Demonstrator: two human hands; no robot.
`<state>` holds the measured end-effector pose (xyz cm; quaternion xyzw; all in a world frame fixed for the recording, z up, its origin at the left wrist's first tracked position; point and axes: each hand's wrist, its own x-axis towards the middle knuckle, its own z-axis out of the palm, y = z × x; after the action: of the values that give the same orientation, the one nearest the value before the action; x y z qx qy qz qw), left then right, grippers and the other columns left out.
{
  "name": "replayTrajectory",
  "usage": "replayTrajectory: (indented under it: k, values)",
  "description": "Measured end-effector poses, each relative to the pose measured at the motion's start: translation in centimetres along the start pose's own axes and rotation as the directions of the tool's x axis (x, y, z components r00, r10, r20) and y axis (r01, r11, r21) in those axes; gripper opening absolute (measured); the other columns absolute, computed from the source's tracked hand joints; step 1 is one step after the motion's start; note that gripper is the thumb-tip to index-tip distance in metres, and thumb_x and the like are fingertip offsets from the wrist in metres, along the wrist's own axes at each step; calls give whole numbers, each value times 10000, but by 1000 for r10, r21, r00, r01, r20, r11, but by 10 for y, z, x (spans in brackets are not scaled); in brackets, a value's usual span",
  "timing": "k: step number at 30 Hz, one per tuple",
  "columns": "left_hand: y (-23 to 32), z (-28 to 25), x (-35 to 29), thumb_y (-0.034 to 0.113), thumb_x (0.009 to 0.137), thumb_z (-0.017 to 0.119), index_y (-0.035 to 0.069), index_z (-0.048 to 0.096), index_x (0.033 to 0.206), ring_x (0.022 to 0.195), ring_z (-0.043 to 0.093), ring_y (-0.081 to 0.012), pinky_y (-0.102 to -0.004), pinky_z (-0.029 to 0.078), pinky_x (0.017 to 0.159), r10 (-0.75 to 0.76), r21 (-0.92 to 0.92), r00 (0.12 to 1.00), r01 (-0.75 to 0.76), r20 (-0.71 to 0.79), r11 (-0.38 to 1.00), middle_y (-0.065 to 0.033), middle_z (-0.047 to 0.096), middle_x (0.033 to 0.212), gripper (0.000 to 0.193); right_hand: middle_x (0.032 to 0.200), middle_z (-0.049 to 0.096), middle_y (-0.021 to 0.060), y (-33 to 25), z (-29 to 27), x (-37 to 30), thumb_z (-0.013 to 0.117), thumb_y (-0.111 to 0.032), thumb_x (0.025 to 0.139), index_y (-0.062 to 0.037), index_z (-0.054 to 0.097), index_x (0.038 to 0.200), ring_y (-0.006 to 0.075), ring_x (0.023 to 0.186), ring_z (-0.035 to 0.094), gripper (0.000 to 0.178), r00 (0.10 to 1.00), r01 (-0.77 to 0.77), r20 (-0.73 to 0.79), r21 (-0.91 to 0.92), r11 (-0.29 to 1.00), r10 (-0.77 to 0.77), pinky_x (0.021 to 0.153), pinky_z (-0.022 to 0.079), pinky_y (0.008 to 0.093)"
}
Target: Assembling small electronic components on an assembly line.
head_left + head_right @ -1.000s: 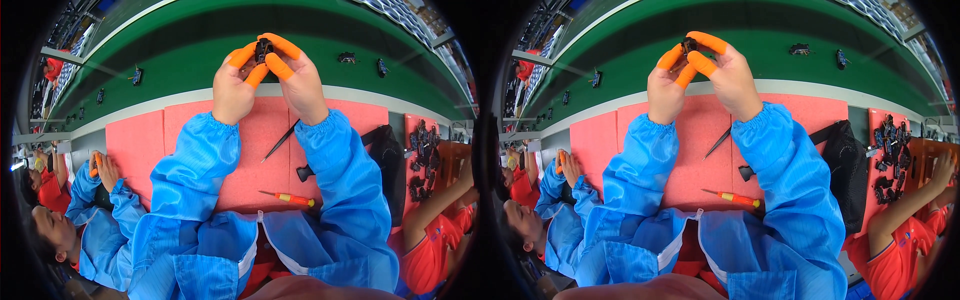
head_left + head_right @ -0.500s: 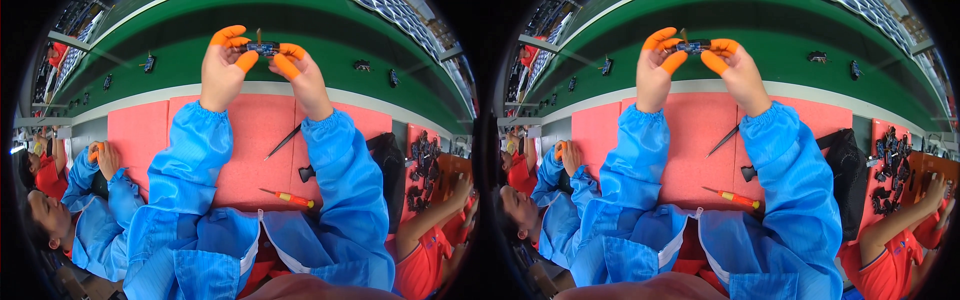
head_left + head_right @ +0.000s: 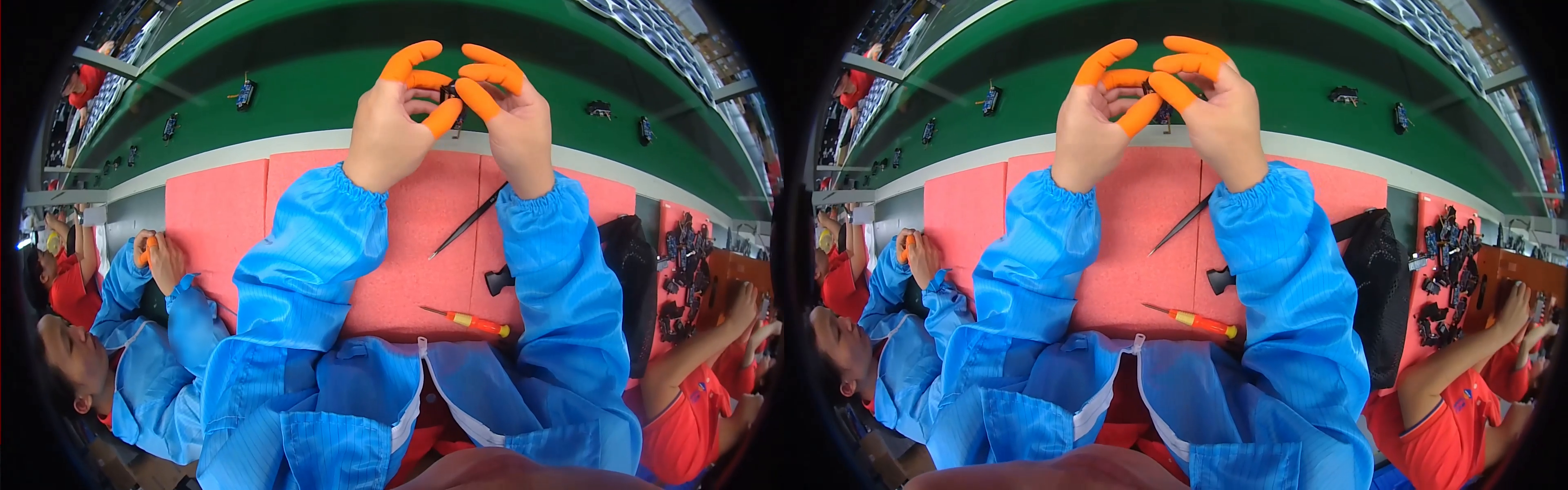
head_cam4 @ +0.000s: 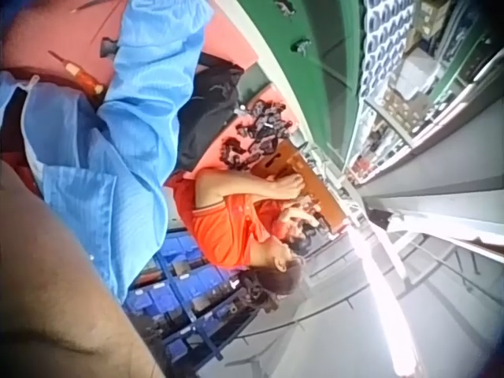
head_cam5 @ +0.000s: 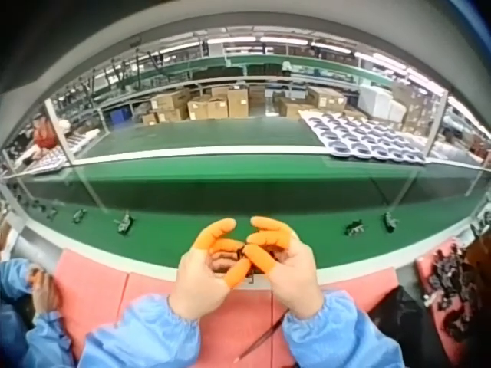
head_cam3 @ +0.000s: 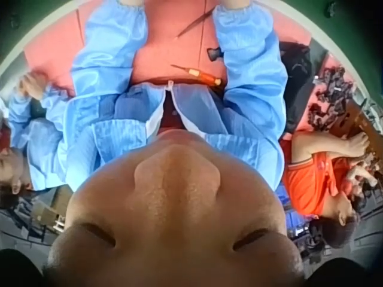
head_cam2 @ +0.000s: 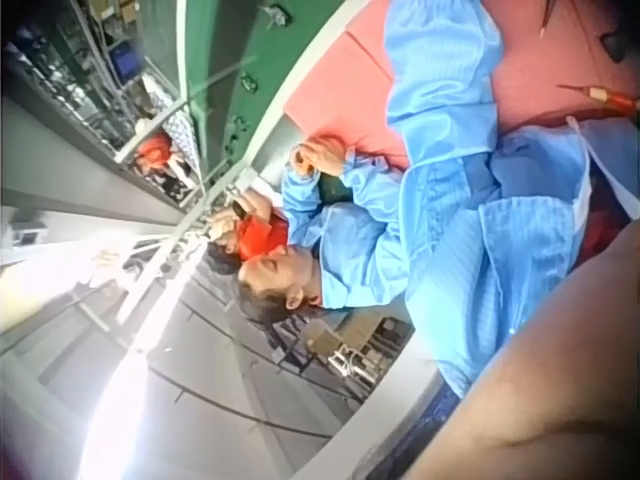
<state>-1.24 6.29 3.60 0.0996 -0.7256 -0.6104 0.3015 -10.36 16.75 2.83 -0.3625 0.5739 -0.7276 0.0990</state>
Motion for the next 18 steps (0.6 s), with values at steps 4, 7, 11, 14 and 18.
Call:
replayTrajectory:
  k: [4, 7, 11, 14, 18]
  values:
    - [7, -1, 3, -27, 703, 615, -12, 410, 1131, 822, 574, -176, -264, 488, 728, -187, -328, 982, 183, 17, 927, -124, 566, 898, 476, 1072, 528, 79, -6, 1, -3, 574, -6, 767, -9, 560, 957, 143, 887, 527, 191, 997, -65, 53, 78, 995, 61, 801, 439, 252]
    - [5, 1, 2, -23, 715, 607, -15, 421, 1125, 819, 574, -174, -258, 486, 735, -201, -413, 980, 186, 7, 891, -122, 569, 895, 450, 1051, 541, 80, -8, 1, -4, 575, -8, 768, -5, 559, 956, 142, 881, 528, 188, 988, -71, 143, 84, 994, 58, 799, 442, 250]
    - [5, 1, -1, -23, 733, 589, -21, 469, 1080, 806, 577, -167, -251, 484, 737, -33, -229, 999, 25, -29, 973, -115, 573, 896, 367, 1010, 562, 80, -12, 3, -3, 579, -21, 771, -4, 563, 948, 138, 869, 530, 179, 993, -120, 36, 209, 970, 115, 796, 442, 247]
    - [4, 0, -2, -22, 738, 583, -25, 510, 1035, 797, 579, -160, -248, 484, 734, -5, -176, 1000, 6, 3, 984, -104, 571, 906, 305, 980, 577, 75, -9, 1, -4, 579, -35, 775, -7, 567, 943, 135, 860, 532, 171, 994, -106, 45, 167, 980, 100, 796, 441, 244]
    - [5, 0, -3, -42, 744, 575, -27, 536, 1015, 901, 546, -174, -270, 449, 818, -21, -145, 1000, 22, 6, 989, -93, 562, 963, 274, 1003, 568, 78, -8, 2, -5, 582, -43, 776, -7, 568, 932, 137, 856, 533, 161, 996, -85, 38, 163, 983, 79, 792, 441, 244]
